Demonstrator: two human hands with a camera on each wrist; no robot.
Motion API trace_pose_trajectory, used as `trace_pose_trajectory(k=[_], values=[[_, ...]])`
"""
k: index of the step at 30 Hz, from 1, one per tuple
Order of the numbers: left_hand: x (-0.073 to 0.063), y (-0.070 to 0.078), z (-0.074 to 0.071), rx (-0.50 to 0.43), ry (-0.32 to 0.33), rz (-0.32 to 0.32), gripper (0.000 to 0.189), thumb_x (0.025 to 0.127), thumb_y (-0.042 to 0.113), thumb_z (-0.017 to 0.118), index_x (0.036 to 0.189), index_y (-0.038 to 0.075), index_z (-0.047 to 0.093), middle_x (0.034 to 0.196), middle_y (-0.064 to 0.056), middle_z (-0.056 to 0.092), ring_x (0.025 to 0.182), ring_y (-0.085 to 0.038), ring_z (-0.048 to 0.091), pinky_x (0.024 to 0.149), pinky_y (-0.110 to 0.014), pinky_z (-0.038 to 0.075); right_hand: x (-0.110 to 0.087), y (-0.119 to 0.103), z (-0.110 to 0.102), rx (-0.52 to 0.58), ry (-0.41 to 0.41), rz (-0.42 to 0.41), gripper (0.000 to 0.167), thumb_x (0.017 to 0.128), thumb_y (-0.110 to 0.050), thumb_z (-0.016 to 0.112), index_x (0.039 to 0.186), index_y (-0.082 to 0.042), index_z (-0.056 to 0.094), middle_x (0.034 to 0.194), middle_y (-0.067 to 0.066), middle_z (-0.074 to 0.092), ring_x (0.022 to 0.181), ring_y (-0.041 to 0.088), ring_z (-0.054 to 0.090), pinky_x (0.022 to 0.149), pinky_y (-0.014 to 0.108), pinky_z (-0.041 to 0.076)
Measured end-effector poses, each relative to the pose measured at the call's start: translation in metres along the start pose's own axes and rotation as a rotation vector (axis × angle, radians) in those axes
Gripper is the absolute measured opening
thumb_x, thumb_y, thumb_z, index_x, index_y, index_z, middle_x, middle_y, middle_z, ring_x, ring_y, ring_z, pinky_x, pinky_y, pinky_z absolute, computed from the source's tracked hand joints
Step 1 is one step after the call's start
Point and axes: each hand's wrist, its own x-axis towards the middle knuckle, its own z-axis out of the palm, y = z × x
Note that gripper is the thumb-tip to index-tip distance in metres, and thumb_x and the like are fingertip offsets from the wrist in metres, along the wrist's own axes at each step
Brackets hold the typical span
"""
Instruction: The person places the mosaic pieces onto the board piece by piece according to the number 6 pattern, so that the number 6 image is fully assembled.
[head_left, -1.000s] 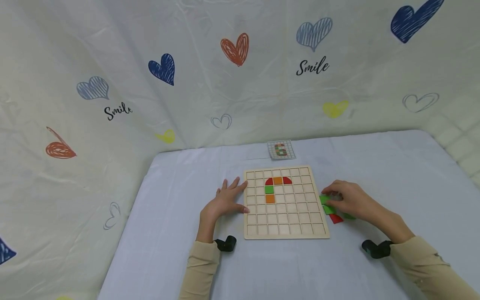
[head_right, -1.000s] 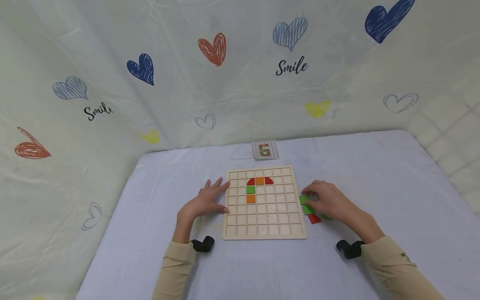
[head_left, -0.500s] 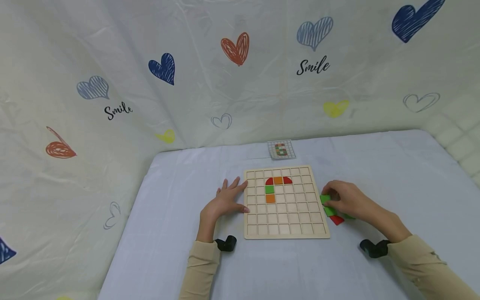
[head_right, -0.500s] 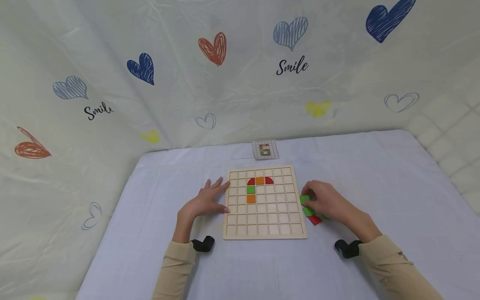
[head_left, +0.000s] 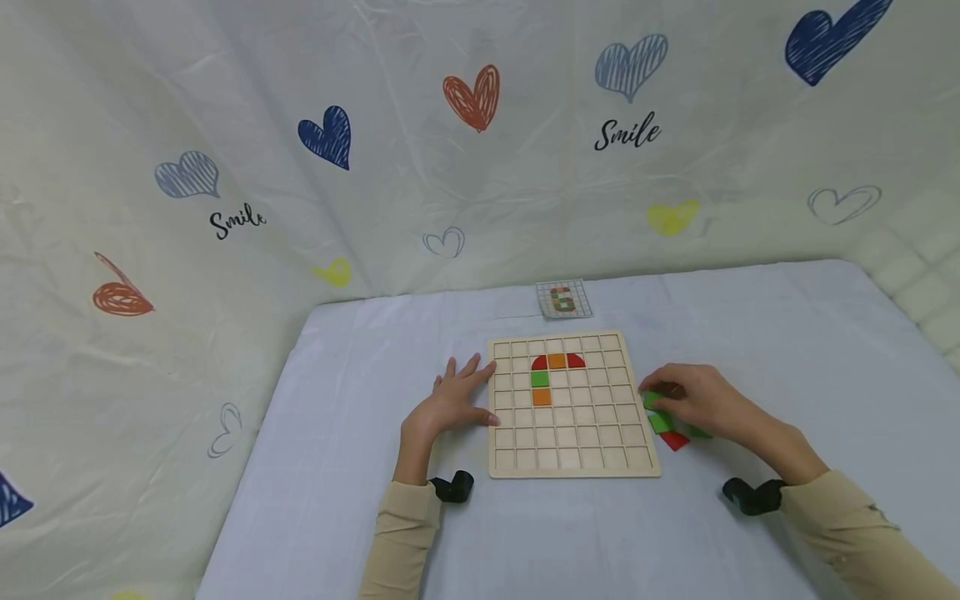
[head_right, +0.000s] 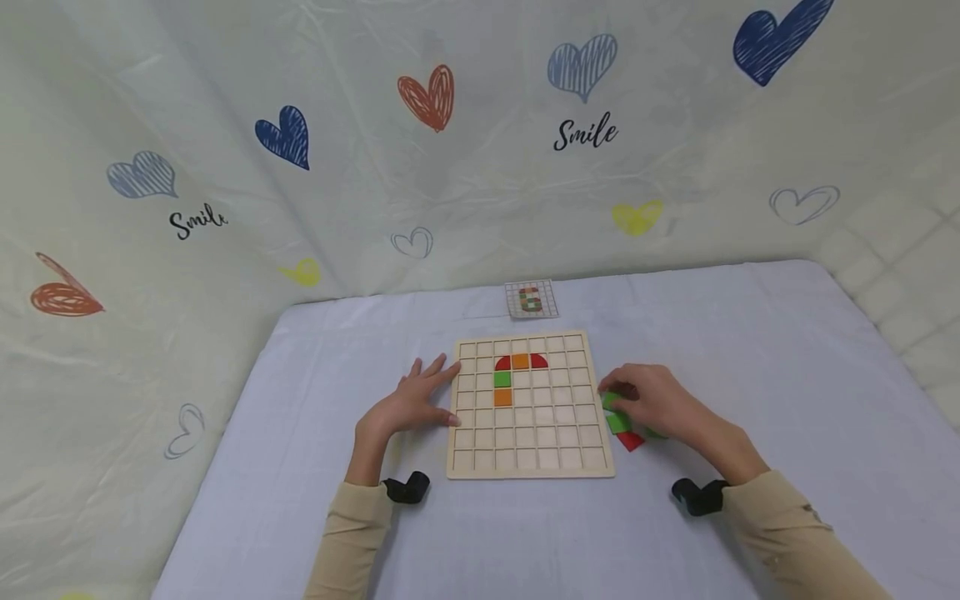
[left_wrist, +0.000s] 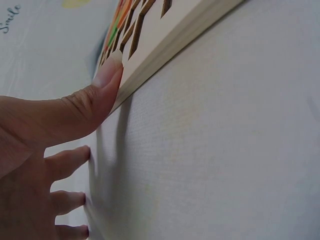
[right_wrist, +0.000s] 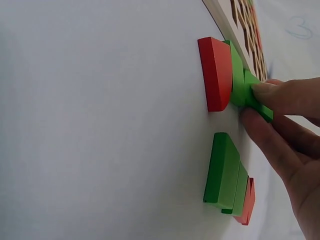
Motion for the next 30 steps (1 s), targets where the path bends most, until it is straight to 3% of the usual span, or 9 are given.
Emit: trace_pose_trajectory(k=[9,19,30], values=[[-0.001,0.002,0.000,0.001,-0.006,-0.007,0.093,0.084,0.030,0.086,0.162,0.021,0.036,0.173,-0.007,0.015,0.158,-0.045,-0.005,0.126,-0.065,0.004,-0.004,0.003,-0.005,0.041,-0.037,0.053,0.022,0.085,-0.005,0.079,0.107,-0.005,0.076,0.101,0.002,0.075,0.087,0.015,0.067,0.075,0.025,0.058],[0.000,0.001,0.001,0.005,-0.002,-0.012,0.094,0.083,0.031,0.086,0.162,0.022,0.035,0.173,-0.006,0.014,0.159,-0.044,-0.006,0.126,-0.065,0.004,-0.008,0.009,-0.007,0.055,-0.068,0.128,0.032,0.085,-0.010,0.080,0.115,-0.001,0.075,0.100,0.001,0.074,0.088,0.016,0.066,0.072,0.022,0.055],[0.000,0.001,0.000,0.010,-0.002,-0.001,0.094,0.084,0.032,0.085,0.162,0.022,0.035,0.173,-0.006,0.014,0.159,-0.044,-0.005,0.126,-0.065,0.004,-0.008,0.003,-0.016,0.085,-0.030,0.103,0.031,0.086,-0.013,0.083,0.115,-0.003,0.076,0.104,0.004,0.076,0.086,0.013,0.069,0.074,0.019,0.056]])
